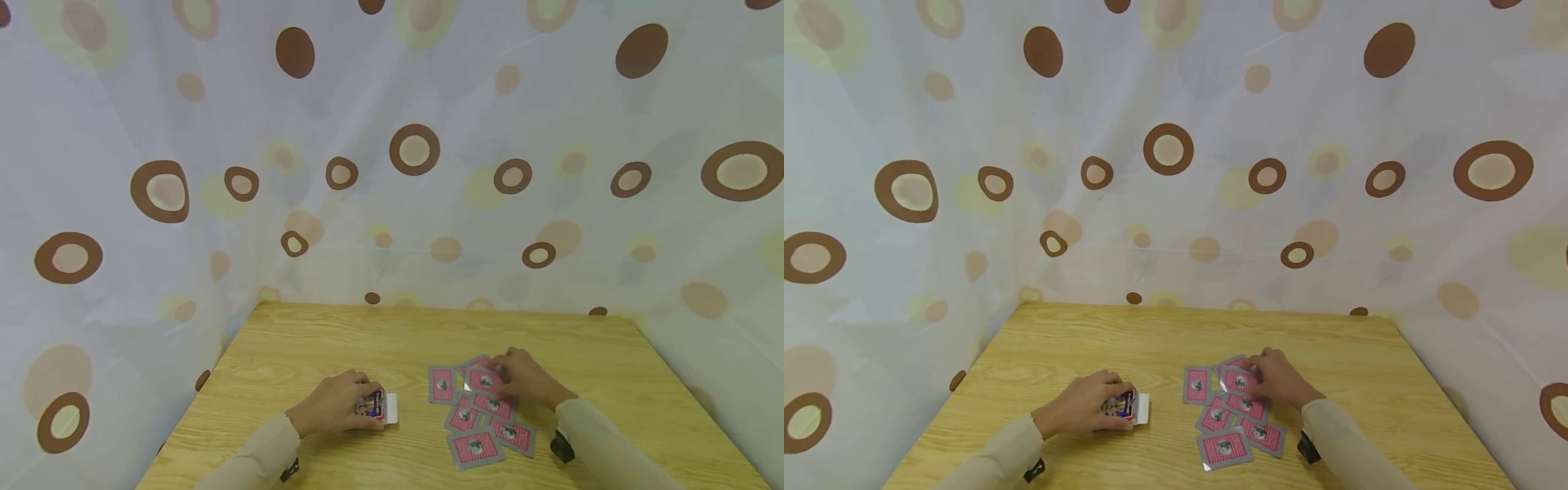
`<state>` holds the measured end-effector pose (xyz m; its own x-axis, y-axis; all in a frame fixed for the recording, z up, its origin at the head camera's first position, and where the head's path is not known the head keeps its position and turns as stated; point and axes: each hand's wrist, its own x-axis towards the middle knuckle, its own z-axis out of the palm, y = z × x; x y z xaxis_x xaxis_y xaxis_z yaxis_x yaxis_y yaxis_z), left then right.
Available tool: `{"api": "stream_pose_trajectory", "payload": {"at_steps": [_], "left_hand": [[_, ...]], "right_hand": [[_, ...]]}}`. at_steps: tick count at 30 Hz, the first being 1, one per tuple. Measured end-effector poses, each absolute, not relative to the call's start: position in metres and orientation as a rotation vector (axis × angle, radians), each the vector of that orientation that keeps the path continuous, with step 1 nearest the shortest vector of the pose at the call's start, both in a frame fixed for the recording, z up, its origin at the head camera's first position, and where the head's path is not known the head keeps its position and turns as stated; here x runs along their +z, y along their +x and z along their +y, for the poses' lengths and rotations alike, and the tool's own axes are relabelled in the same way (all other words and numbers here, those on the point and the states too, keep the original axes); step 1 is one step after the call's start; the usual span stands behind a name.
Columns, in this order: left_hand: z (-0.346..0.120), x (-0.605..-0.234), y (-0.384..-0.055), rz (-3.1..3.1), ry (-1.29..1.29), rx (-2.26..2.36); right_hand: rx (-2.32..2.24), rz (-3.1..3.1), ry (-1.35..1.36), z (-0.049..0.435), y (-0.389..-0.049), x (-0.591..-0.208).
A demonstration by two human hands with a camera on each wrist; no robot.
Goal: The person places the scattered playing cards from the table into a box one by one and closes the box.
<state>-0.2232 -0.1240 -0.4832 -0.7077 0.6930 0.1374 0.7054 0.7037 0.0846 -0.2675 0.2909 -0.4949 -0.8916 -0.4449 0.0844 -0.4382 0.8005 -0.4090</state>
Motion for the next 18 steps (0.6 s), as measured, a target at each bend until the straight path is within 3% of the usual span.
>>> {"api": "stream_pose_trajectory", "payload": {"at_steps": [18], "left_hand": [[-0.1237,-0.4834,-0.2239,-2.781,-1.176,-0.216]], "right_hand": [[-0.746,3.013,-0.651,0.2989,-0.2589,-0.4971]]}}
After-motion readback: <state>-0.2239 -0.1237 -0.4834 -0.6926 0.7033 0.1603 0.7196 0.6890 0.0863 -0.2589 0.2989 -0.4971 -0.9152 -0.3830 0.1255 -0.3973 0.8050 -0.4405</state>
